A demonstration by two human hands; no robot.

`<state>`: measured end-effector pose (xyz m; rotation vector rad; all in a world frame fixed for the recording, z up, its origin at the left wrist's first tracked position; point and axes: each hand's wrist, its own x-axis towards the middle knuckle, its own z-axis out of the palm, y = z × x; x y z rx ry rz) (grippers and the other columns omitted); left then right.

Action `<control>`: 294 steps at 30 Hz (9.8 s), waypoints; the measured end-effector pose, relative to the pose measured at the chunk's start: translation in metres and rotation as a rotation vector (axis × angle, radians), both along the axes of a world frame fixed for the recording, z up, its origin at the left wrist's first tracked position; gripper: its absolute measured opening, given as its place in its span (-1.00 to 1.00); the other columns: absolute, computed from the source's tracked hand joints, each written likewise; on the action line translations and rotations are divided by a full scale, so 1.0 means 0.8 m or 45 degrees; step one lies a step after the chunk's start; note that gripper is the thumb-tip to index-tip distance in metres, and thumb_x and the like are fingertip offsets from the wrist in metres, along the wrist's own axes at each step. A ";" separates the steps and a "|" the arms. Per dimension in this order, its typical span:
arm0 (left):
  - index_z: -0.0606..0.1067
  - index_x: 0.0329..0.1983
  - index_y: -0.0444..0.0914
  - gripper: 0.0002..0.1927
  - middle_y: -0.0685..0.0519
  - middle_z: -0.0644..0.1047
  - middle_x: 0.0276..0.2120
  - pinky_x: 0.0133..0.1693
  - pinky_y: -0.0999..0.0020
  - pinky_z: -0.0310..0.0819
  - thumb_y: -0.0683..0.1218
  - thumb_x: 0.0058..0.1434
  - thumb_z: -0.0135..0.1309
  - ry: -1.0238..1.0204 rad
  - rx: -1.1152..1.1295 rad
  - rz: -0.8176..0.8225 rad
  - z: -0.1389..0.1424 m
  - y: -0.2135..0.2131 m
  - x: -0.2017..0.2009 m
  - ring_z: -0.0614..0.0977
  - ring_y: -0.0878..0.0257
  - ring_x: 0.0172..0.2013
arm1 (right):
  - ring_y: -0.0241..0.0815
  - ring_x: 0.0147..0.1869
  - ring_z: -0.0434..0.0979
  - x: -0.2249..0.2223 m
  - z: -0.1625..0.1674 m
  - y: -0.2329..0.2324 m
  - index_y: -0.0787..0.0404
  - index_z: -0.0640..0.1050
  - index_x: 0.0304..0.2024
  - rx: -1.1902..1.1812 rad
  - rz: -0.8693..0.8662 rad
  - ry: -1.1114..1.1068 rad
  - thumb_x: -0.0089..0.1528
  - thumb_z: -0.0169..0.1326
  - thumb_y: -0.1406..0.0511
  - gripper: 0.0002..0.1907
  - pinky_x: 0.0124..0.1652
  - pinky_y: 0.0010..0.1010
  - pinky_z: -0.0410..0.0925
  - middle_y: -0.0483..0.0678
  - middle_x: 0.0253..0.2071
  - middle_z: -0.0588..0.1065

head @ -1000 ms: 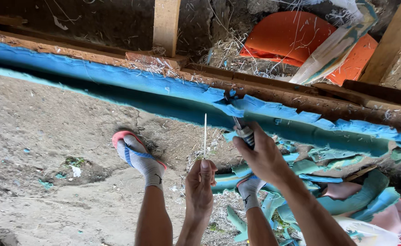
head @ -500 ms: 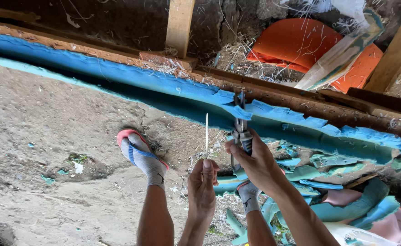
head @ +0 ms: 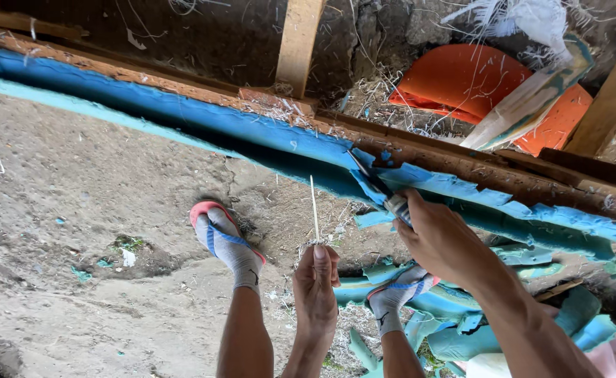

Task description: The person uses pliers and a metal rod to pry and pull blue foam away from a wooden frame. The person repeatedly leverages the tools to separate the foam, creating a growing pile of foam debris on the ground.

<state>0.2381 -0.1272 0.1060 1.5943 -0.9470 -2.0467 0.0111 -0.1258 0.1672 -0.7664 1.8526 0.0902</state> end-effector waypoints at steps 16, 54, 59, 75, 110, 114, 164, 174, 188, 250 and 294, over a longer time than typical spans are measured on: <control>0.43 -0.33 -0.22 -0.53 0.20 0.25 -0.57 -0.53 0.45 0.10 0.23 0.44 -0.16 0.042 -0.118 0.253 0.008 -0.026 -0.009 0.18 0.42 -0.57 | -0.04 -0.46 0.64 0.052 -0.016 0.009 0.29 0.41 -0.06 -0.443 0.101 0.214 0.38 -0.05 0.23 -0.76 -0.55 -0.25 0.47 0.14 -0.38 0.55; 0.44 -0.35 -0.22 -0.48 0.21 0.28 -0.60 -0.56 0.44 0.16 0.29 0.41 -0.20 -0.010 -0.157 0.211 0.011 -0.060 0.003 0.25 0.41 -0.59 | -0.15 -0.16 0.66 -0.005 0.023 -0.054 0.25 0.51 -0.16 -0.056 -0.113 -0.270 0.27 0.14 0.26 -0.81 -0.15 -0.23 0.50 0.03 -0.30 0.63; 0.44 -0.36 -0.20 -0.48 0.21 0.26 -0.64 -0.57 0.44 0.17 0.30 0.40 -0.20 0.000 -0.146 0.191 0.007 -0.055 0.007 0.25 0.41 -0.62 | -0.19 -0.09 0.72 -0.020 0.001 -0.053 0.24 0.51 -0.16 -0.060 -0.229 -0.472 0.27 0.10 0.25 -0.81 -0.13 -0.28 0.56 -0.01 -0.25 0.63; 0.45 -0.35 -0.21 -0.46 0.21 0.23 -0.64 -0.54 0.46 0.15 0.31 0.40 -0.20 0.037 -0.067 0.150 0.027 -0.067 0.010 0.22 0.41 -0.61 | 0.01 -0.25 0.63 0.004 -0.015 -0.057 0.31 0.52 -0.11 0.004 -0.578 -0.598 0.33 0.06 0.14 -0.67 -0.24 -0.11 0.58 0.18 -0.27 0.53; 0.46 -0.31 -0.23 -0.53 0.22 0.22 -0.68 -0.60 0.45 0.11 0.21 0.45 -0.19 0.033 0.016 0.079 -0.002 -0.018 -0.010 0.20 0.42 -0.65 | -0.17 -0.52 0.54 0.042 -0.067 0.006 0.30 0.47 -0.04 -0.412 -0.391 0.036 0.30 0.10 0.22 -0.70 -0.52 -0.21 0.36 -0.02 -0.49 0.55; 0.49 -0.25 -0.24 -0.54 0.24 0.19 -0.69 -0.64 0.51 0.04 0.18 0.47 -0.23 0.134 0.008 -0.023 -0.002 -0.015 -0.009 0.16 0.46 -0.67 | -0.11 -0.58 0.50 0.060 -0.076 0.007 0.31 0.46 -0.01 -0.452 -0.465 0.062 0.33 0.11 0.21 -0.69 -0.60 -0.18 0.29 0.02 -0.55 0.52; 0.34 -0.52 -0.16 -0.48 0.20 0.27 -0.64 -0.60 0.41 0.05 0.22 0.49 -0.22 -0.055 0.044 -0.444 -0.005 -0.056 -0.027 0.20 0.43 -0.62 | -0.29 -0.27 0.52 0.045 -0.003 0.022 0.28 0.55 -0.13 -0.396 -0.769 -0.420 0.33 0.04 0.21 -0.75 -0.27 -0.39 0.37 -0.07 -0.33 0.59; 0.30 -0.49 -0.11 -0.53 0.22 0.19 -0.69 -0.73 0.42 -0.10 0.21 0.48 -0.27 -0.092 0.586 -0.381 0.036 -0.068 -0.056 0.10 0.43 -0.75 | -0.30 -0.20 0.60 0.035 -0.012 0.046 0.21 0.51 -0.07 -0.428 -0.776 -0.404 0.31 0.04 0.22 -0.77 -0.19 -0.43 0.42 -0.05 -0.29 0.64; 0.35 -0.45 -0.11 -0.53 0.16 0.29 -0.64 -0.65 0.24 0.13 0.20 0.47 -0.35 -0.371 -0.390 -0.696 -0.049 -0.094 -0.033 0.25 0.33 -0.65 | -0.26 -0.41 0.41 0.019 0.011 -0.002 0.26 0.52 -0.26 -0.275 -0.465 -0.371 0.32 0.08 0.17 -0.74 -0.41 -0.30 0.29 -0.10 -0.48 0.46; 0.38 0.38 -0.29 -0.53 0.19 0.31 -0.62 -0.67 0.53 0.13 -0.02 0.47 -0.19 -0.142 0.329 -0.585 0.131 -0.184 0.085 0.25 0.49 -0.70 | 0.05 -0.28 0.64 0.074 -0.014 -0.096 0.34 0.33 0.12 -0.115 0.020 0.042 0.37 -0.03 0.24 -0.64 -0.32 -0.16 0.53 0.22 -0.24 0.54; 0.56 -0.09 -0.26 -0.64 0.25 0.33 -0.68 -0.74 0.49 0.04 -0.01 0.49 -0.24 -0.256 0.010 -0.663 0.029 -0.171 0.015 0.23 0.48 -0.72 | -0.04 -0.44 0.57 0.124 0.020 0.005 0.26 0.31 0.18 -0.250 -0.666 -0.025 0.30 -0.02 0.15 -0.52 -0.39 -0.16 0.38 0.09 -0.48 0.53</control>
